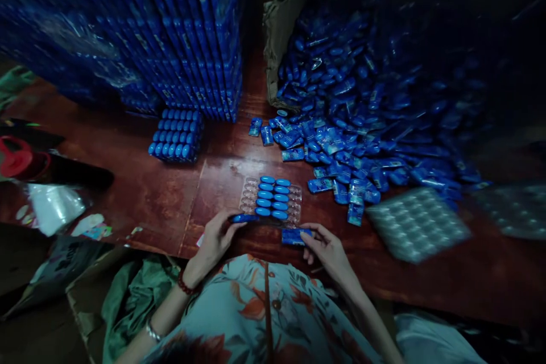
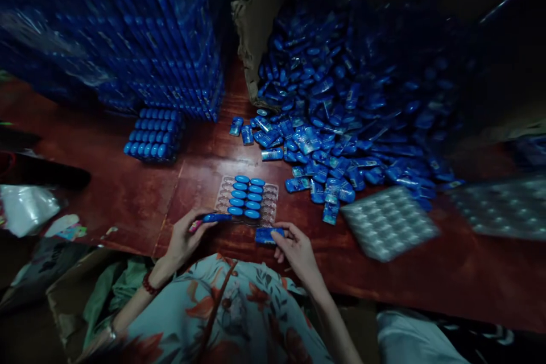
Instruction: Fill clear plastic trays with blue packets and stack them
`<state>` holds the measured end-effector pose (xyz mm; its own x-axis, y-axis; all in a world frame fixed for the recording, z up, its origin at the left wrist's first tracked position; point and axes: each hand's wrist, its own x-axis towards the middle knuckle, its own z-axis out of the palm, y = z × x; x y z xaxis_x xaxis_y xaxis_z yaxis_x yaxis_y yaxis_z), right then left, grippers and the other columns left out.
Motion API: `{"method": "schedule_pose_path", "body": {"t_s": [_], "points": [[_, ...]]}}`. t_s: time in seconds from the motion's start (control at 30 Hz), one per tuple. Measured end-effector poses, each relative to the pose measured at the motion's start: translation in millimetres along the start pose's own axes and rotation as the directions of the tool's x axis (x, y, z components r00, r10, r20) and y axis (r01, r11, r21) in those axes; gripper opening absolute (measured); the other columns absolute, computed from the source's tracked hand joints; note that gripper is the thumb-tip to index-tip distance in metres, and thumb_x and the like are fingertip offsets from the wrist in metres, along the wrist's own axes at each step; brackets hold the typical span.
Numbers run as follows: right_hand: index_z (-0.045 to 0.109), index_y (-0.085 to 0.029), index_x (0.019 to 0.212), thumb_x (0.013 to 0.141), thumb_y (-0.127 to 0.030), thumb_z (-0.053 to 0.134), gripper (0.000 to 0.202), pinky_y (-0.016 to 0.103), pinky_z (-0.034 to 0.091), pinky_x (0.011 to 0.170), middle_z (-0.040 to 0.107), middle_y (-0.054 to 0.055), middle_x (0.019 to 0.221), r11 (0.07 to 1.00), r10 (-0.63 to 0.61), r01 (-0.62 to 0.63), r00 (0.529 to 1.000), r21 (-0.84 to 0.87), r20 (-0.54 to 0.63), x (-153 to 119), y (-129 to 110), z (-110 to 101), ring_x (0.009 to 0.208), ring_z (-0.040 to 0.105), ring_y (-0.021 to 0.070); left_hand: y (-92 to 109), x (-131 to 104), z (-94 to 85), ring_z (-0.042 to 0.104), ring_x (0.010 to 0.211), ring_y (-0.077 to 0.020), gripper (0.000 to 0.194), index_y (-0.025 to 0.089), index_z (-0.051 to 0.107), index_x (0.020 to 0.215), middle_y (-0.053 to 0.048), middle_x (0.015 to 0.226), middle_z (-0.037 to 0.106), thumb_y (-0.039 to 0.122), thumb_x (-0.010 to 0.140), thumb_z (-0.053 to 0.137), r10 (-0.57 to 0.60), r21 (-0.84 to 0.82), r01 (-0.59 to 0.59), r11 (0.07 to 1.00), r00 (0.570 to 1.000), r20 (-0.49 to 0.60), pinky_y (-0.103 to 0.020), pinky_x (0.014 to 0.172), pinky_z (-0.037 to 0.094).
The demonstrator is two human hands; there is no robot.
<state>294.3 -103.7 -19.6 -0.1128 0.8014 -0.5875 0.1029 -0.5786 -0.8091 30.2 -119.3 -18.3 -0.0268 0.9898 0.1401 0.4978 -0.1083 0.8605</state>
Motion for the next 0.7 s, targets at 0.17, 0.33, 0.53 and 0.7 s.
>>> {"method": "schedule_pose_path", "body": {"t_s": [0.17, 0.33, 0.53, 0.7], "points": [[0.055, -0.018, 0.108, 0.059, -0.044, 0.076, 0.059, 0.025, 0.052, 0.055, 0.062, -0.002, 0.067, 0.999, -0.020, 0.022, 0.998, -0.043, 0.055, -8.6, 10.2, -0.7, 0.056, 0.062, 0.0136, -5.8, 1.8, 11.0, 0.059, 0.090, -0.0157, 0.029, 0.020, 0.054, 0.115, -0.009, 0.100, 0.060, 0.012, 0.091, 0.039, 0.349, 0.219, -0.387, 0.896, 0.917, 0.194, -0.028, 0.076, 0.051], [0.064, -0.019, 0.101, 0.079, -0.045, 0.059, 0.034, 0.028, 0.053, 0.066, 0.067, 0.004, 0.078, 0.787, -0.460, 0.401, 0.888, -0.468, -0.012, -13.6, 17.5, 1.7, 0.068, 0.064, 0.0166, 3.9, 9.7, 9.5, 0.056, 0.084, -0.0177, 0.031, 0.014, 0.052, 0.117, -0.010, 0.093, 0.059, 0.011, 0.091, 0.035, 0.409, 0.375, -0.545, 0.750, 0.828, 0.383, -0.031, 0.072, 0.051], [0.062, -0.019, 0.107, 0.093, -0.040, 0.037, 0.035, 0.029, 0.053, 0.074, 0.070, 0.008, 0.093, 0.372, -0.697, 0.559, 0.696, -0.741, 0.175, -2.3, 8.5, 7.9, 0.082, 0.067, 0.0183, 20.4, 22.7, 9.4, 0.055, 0.088, -0.0197, 0.027, 0.014, 0.053, 0.110, -0.012, 0.097, 0.059, 0.010, 0.091, 0.036, 0.350, 0.390, -0.606, 0.693, 0.757, 0.552, -0.036, 0.078, 0.051], [0.059, -0.015, 0.107, 0.095, -0.032, 0.035, 0.031, 0.022, 0.048, 0.062, 0.068, 0.008, 0.082, 0.040, -0.632, 0.511, 0.678, -0.858, 0.374, 6.6, -7.8, 27.6, 0.068, 0.064, 0.0147, 5.3, 19.3, 10.9, 0.057, 0.091, -0.0174, 0.032, 0.018, 0.046, 0.123, -0.011, 0.102, 0.059, 0.013, 0.093, 0.038, 0.424, 0.345, -0.588, 0.732, 0.788, 0.445, -0.031, 0.076, 0.052]]}}
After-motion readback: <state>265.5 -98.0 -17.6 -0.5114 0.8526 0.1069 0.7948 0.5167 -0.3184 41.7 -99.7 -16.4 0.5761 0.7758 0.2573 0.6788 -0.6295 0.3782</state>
